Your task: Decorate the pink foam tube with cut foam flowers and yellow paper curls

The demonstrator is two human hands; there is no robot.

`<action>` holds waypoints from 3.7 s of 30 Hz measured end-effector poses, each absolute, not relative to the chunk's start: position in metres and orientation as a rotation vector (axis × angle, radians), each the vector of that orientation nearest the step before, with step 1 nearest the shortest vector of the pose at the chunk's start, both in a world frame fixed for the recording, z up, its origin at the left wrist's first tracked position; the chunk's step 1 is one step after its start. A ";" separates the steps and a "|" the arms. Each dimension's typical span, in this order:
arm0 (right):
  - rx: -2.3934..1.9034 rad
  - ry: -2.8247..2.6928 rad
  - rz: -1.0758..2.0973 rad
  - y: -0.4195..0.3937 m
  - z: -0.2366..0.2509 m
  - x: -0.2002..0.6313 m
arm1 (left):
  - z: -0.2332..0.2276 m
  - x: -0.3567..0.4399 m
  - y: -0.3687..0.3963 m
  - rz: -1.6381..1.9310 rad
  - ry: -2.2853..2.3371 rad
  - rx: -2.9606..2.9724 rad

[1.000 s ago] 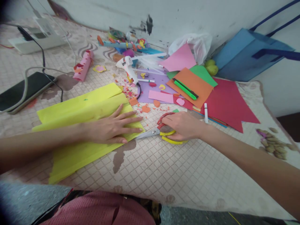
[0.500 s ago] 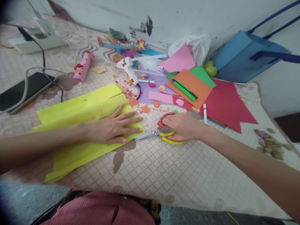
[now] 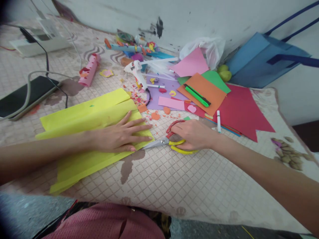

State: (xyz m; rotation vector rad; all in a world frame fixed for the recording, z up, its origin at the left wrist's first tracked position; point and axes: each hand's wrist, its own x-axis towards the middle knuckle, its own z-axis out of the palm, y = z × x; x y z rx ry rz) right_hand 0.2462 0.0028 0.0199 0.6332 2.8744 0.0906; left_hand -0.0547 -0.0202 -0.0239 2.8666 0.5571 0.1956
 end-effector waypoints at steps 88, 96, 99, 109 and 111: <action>0.635 2.878 0.017 -0.008 0.025 0.232 | -0.027 -0.042 -0.018 0.231 0.625 2.874; 0.608 2.874 0.087 -0.009 0.020 0.238 | -0.027 -0.042 -0.018 0.227 0.633 2.875; 0.633 2.878 0.046 -0.010 0.021 0.237 | -0.027 -0.042 -0.018 0.245 0.631 2.869; 0.652 2.880 0.029 -0.013 0.023 0.228 | -0.024 -0.041 -0.019 0.227 0.645 2.871; 0.648 2.871 0.032 -0.013 0.024 0.227 | -0.025 -0.042 -0.019 0.227 0.642 2.875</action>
